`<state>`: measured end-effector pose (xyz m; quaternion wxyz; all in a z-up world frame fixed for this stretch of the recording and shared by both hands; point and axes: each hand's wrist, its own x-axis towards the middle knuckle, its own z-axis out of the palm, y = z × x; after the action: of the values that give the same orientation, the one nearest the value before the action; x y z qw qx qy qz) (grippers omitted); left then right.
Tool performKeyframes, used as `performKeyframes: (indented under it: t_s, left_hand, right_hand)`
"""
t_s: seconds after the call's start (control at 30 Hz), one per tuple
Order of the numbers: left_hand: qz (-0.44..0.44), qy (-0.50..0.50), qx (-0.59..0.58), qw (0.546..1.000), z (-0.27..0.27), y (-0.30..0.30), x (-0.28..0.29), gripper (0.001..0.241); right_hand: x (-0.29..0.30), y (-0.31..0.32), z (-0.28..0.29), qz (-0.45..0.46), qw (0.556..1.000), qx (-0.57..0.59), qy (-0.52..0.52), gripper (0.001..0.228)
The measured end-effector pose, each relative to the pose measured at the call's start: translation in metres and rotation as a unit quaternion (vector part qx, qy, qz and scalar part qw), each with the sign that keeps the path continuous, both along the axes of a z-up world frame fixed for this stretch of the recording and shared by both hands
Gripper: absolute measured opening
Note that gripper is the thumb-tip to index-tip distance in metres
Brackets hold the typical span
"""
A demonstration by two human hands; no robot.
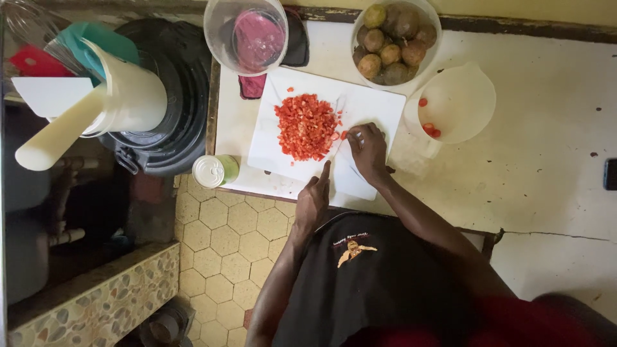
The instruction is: Dicing tomatoes on a cutting board using a knife
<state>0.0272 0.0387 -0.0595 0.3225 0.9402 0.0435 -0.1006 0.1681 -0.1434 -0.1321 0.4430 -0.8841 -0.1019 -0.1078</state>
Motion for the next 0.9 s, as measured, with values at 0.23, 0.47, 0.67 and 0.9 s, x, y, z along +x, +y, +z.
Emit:
performKeyframes:
  t_s: [0.23,0.47,0.67,0.9]
  left_hand:
    - [-0.007,-0.001,0.011,1.000,-0.008,0.005,0.002,0.060]
    - [0.008,0.018,-0.031,0.999,-0.018,0.014,0.002,0.060]
    - [-0.011,0.035,-0.016,0.999,-0.035,0.019,0.000,0.060]
    - [-0.002,0.047,-0.024,0.999,-0.015,0.014,0.005,0.061]
  right_hand:
    - [0.003,-0.001,0.000,0.013,1.000,-0.017,0.014,0.014]
    - [0.002,0.002,0.017,0.004,0.999,-0.029,0.013,0.013]
    - [0.011,0.014,0.014,0.058,0.983,-0.173,0.014,0.024]
    - [0.033,0.033,-0.016,0.114,0.955,-0.248,0.114,0.024]
